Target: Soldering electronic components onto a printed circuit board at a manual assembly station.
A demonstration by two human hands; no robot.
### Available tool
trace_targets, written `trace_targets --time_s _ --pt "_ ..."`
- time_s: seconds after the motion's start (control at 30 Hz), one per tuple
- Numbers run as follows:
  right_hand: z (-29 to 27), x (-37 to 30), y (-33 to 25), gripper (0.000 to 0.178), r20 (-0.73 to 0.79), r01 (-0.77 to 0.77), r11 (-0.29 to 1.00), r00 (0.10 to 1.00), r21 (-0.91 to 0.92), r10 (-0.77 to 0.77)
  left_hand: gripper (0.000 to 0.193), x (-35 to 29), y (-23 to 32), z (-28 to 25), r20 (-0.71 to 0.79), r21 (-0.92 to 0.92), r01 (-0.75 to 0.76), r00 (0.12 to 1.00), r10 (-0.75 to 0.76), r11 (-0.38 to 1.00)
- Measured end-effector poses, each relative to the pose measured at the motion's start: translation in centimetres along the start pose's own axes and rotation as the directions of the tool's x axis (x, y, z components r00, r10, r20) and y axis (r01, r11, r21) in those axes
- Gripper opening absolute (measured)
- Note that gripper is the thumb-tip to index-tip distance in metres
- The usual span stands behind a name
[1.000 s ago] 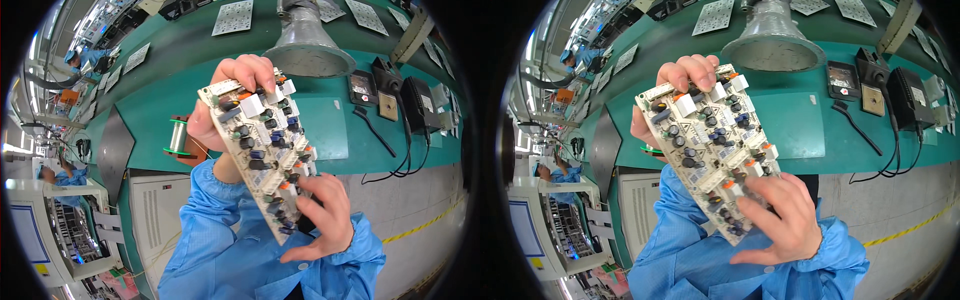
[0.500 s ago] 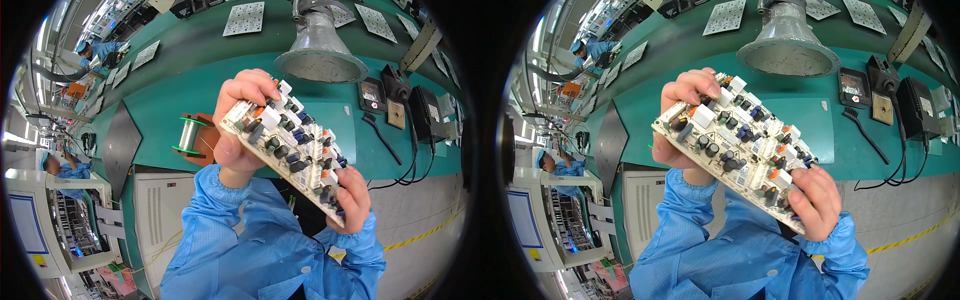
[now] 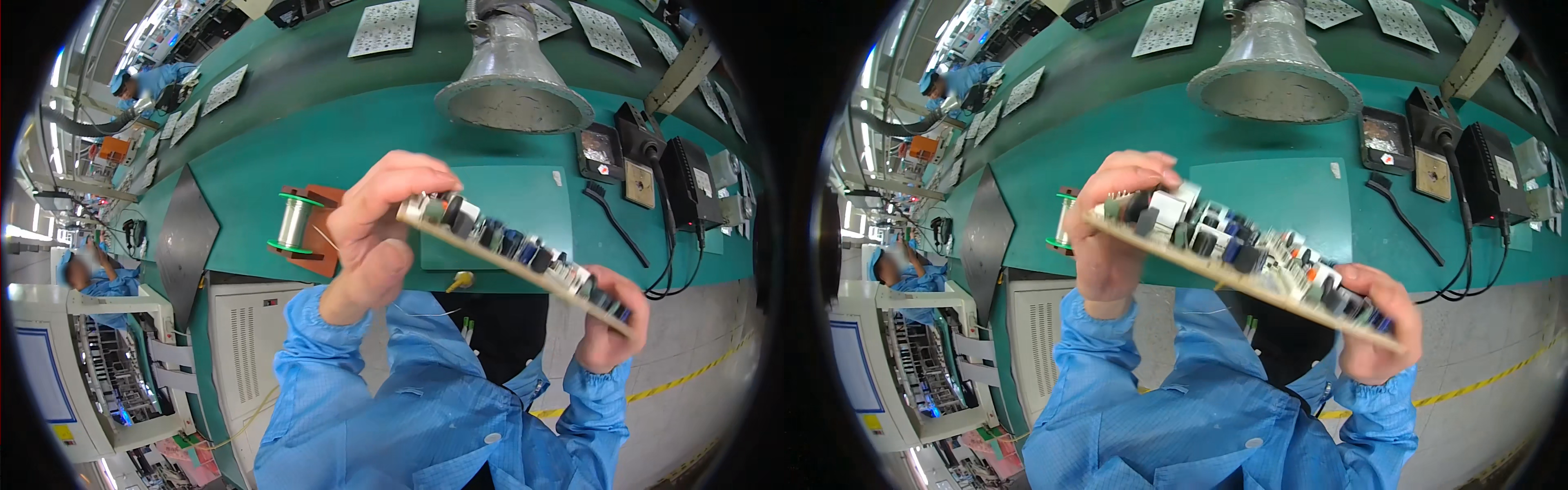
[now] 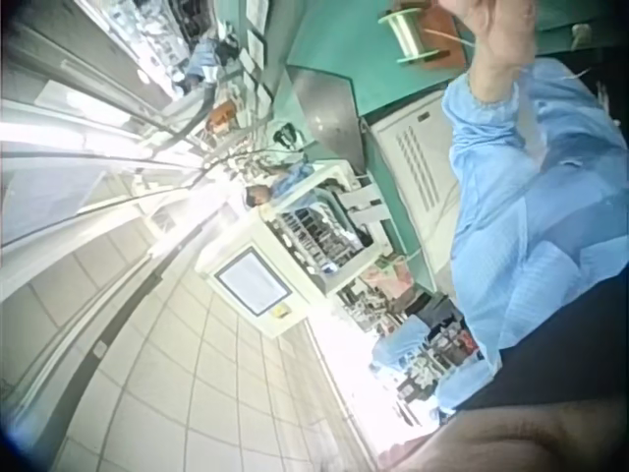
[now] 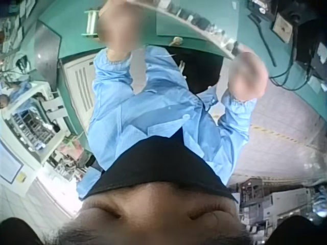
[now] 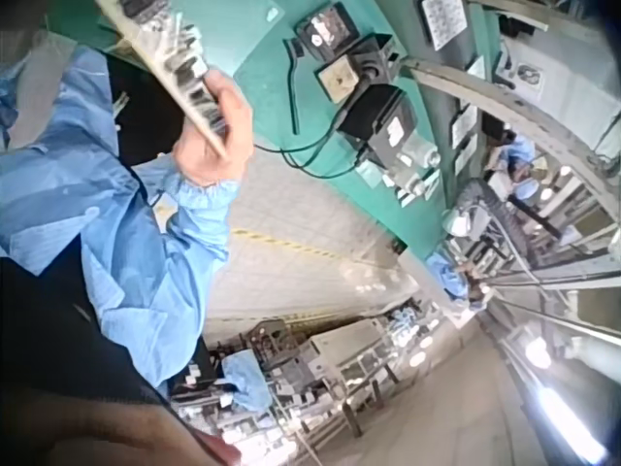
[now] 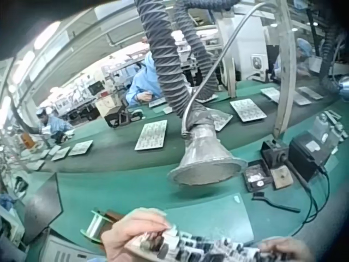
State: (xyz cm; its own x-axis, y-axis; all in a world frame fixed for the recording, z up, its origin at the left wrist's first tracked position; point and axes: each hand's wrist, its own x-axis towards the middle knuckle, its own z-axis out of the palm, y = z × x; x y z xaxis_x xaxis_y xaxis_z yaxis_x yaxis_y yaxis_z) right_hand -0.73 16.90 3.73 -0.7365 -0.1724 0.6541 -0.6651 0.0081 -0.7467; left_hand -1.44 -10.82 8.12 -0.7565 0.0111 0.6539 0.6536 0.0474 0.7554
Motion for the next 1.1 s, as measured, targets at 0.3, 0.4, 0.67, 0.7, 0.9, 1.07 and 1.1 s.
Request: trace_targets --time_s 0.3,0.4,0.67,0.7,0.9,1.07,1.1 --pt "-0.2 2.3 4.3 0.045 0.193 -0.635 0.574 0.740 0.517 0.645 0.035 -2.9 -0.4 0.5 -0.010 -0.492 0.342 0.917 -0.398 0.800" --pt "-0.4 1.8 5.4 0.056 0.278 -0.665 0.471 0.705 0.580 0.653 0.037 -4.0 -0.1 1.2 -0.011 -0.449 0.246 0.960 -0.280 0.859" --pt "0.0 1.6 7.2 0.050 0.386 -0.618 0.271 0.716 0.738 0.582 0.055 -3.1 2.3 5.6 -0.014 -0.464 0.124 0.989 -0.148 0.877" --pt "0.3 1.1 7.5 0.042 0.363 -0.591 0.315 0.751 0.743 0.551 0.066 -3.2 2.0 5.8 0.043 -0.441 0.068 0.998 -0.054 0.895" --pt "1.0 0.6 8.3 0.053 0.506 -0.546 -0.060 0.722 0.836 0.471 0.063 -2.2 4.3 6.8 0.052 -0.205 0.017 0.999 -0.006 0.979" --pt "0.6 1.7 6.4 0.041 0.498 -0.643 0.086 0.664 0.761 0.557 0.063 -1.8 3.2 6.1 0.049 -0.513 0.132 0.991 -0.124 0.848" --pt "0.6 1.7 6.2 0.043 0.442 -0.652 0.152 0.648 0.743 0.620 0.060 -1.8 3.2 6.3 0.035 -0.637 0.178 0.979 -0.203 0.750"
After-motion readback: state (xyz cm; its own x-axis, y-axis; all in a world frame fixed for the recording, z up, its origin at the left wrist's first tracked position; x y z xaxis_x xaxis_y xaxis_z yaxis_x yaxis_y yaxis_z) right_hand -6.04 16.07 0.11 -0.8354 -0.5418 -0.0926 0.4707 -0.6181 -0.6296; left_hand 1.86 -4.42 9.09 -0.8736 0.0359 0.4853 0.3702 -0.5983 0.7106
